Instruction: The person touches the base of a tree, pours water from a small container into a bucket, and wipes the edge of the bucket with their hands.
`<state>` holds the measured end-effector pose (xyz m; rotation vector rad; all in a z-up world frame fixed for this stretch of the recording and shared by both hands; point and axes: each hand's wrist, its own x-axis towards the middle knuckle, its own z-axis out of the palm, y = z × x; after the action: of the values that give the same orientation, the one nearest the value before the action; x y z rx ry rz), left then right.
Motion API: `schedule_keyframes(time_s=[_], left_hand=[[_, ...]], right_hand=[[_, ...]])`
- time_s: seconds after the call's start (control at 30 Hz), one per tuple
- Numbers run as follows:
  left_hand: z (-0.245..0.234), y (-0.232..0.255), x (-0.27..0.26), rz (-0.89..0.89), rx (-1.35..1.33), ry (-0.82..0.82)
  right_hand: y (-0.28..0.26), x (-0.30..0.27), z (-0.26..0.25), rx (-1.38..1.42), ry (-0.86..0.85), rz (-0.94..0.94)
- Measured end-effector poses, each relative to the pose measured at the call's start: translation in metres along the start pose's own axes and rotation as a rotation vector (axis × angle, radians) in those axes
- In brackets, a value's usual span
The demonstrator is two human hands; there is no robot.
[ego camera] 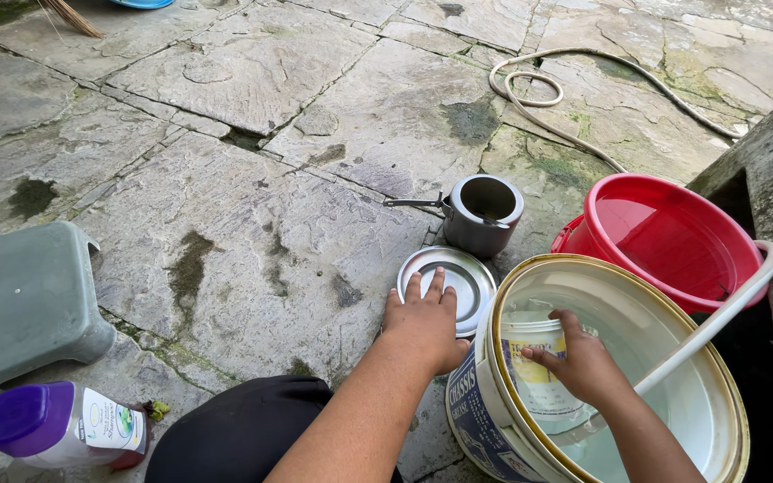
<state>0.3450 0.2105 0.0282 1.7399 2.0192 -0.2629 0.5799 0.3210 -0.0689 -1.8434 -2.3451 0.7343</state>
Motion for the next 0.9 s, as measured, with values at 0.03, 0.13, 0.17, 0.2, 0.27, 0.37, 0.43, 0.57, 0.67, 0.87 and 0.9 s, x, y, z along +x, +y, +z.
schedule_keyframes(time_s=[0.03, 0.13, 0.17, 0.2, 0.27, 0.37, 0.43, 0.57, 0.67, 0.87, 0.9], left_hand=[[0.0, 0.001, 0.0, -0.001, 0.0, 0.002], [0.001, 0.003, 0.0, 0.007, -0.005, -0.004], [0.001, 0.003, -0.001, 0.008, -0.005, -0.003], [0.001, 0.003, -0.001, 0.009, -0.004, -0.002], [0.001, 0.002, -0.001, 0.01, -0.009, 0.003], [0.001, 0.003, 0.0, 0.009, -0.006, -0.002], [0.002, 0.004, 0.0, 0.004, 0.004, -0.012], [0.003, 0.005, -0.001, 0.011, 0.011, -0.002], [0.005, 0.003, -0.004, 0.015, 0.007, -0.007], [0.013, -0.005, -0.005, 0.015, -0.022, 0.006], [0.014, -0.008, -0.006, 0.011, -0.02, 0.017]], right_hand=[[-0.002, 0.001, 0.0, -0.01, -0.021, 0.035], [-0.005, -0.003, -0.003, -0.002, -0.044, 0.075], [-0.006, -0.004, -0.003, 0.016, -0.045, 0.081], [-0.007, -0.004, -0.003, 0.017, -0.044, 0.078], [-0.006, -0.004, -0.002, -0.001, -0.042, 0.1], [-0.003, -0.005, -0.001, 0.006, -0.006, 0.077], [-0.006, -0.003, -0.001, -0.004, -0.028, 0.116], [-0.011, -0.008, -0.005, -0.052, -0.006, 0.146], [-0.009, -0.014, -0.011, -0.035, 0.051, 0.15], [-0.001, -0.017, -0.021, 0.007, 0.231, 0.076], [-0.003, -0.017, -0.024, 0.007, 0.235, 0.065]])
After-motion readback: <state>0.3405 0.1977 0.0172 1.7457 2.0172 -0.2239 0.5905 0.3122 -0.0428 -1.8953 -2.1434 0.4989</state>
